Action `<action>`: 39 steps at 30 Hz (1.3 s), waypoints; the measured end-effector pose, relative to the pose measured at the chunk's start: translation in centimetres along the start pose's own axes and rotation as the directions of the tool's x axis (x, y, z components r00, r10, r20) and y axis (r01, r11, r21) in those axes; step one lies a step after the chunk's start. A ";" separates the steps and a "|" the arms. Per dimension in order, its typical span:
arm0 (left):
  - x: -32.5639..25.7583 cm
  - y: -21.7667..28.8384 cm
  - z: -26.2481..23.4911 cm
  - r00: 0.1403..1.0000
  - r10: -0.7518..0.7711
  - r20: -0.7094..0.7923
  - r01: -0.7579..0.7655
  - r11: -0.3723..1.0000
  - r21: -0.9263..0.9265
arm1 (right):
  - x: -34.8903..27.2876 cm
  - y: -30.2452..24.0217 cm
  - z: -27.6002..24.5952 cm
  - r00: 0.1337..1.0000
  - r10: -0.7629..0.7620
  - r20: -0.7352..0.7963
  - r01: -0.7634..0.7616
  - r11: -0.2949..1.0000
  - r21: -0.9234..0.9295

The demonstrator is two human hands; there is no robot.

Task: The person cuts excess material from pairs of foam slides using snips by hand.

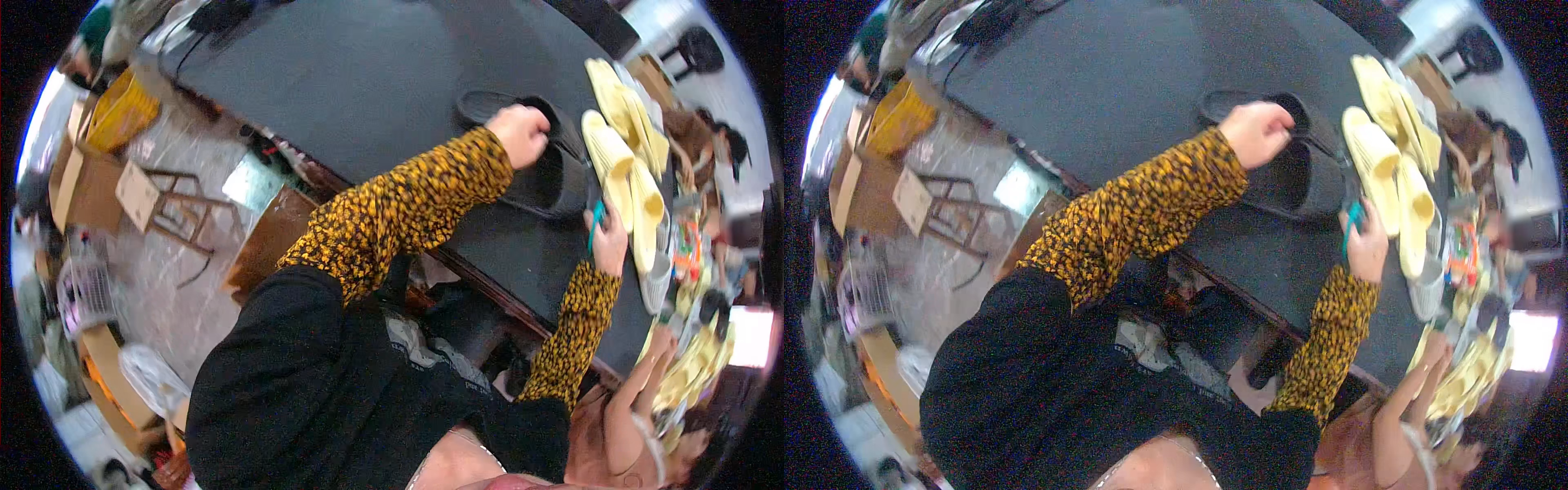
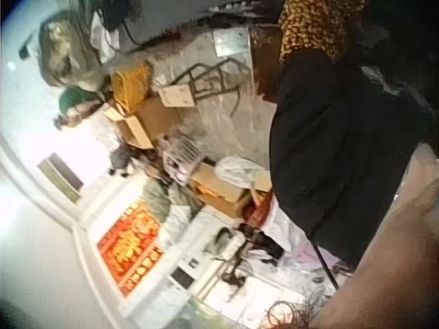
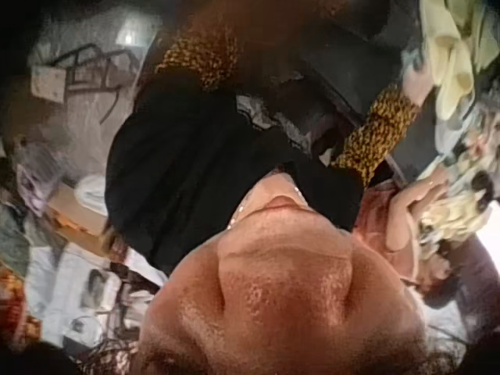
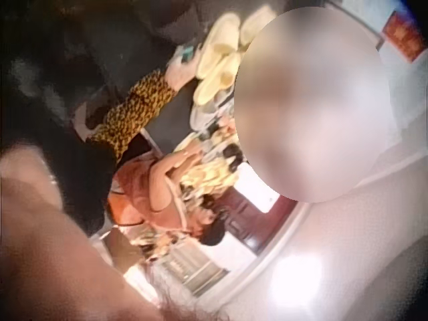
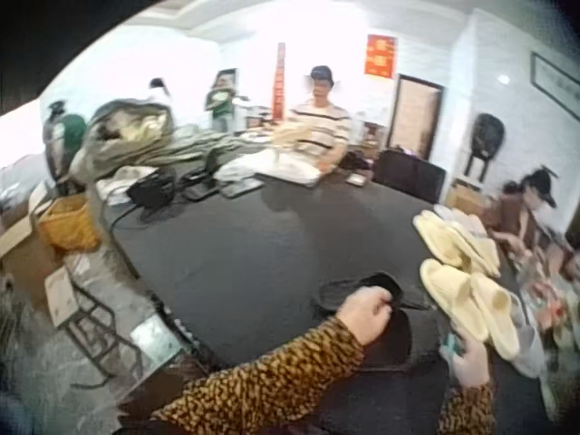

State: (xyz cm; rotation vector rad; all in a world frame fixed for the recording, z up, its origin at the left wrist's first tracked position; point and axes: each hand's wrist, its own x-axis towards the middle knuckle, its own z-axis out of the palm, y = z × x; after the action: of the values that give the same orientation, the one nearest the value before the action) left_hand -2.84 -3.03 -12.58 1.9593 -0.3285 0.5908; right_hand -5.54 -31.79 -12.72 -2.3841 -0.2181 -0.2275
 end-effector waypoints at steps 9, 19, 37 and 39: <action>-12.2 2.3 -13.4 0.905 0.375 -0.199 -0.311 0.904 0.292 | -1.3 2.5 -2.7 0.995 0.078 0.056 -0.057 0.950 -0.308; -25.5 -16.0 -19.6 0.714 -0.463 -0.524 0.659 0.698 0.280 | -1.3 -0.2 -2.3 0.991 0.137 0.001 -0.105 0.766 -0.635; -19.8 -40.1 -23.8 0.555 -0.739 -0.382 0.707 0.177 0.685 | -2.3 -1.9 -2.1 0.996 0.076 -0.044 -0.082 0.631 -0.772; -24.4 -43.6 -29.5 0.585 -0.710 -0.392 0.633 0.097 0.768 | -2.0 -2.8 -1.9 0.998 0.043 -0.038 -0.057 0.748 -0.662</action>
State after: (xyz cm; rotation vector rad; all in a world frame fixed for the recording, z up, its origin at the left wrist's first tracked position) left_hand -10.49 42.11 -48.31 2.7687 1.1064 -0.0424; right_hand -8.26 -31.20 -9.99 -3.0968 -0.0607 -0.3501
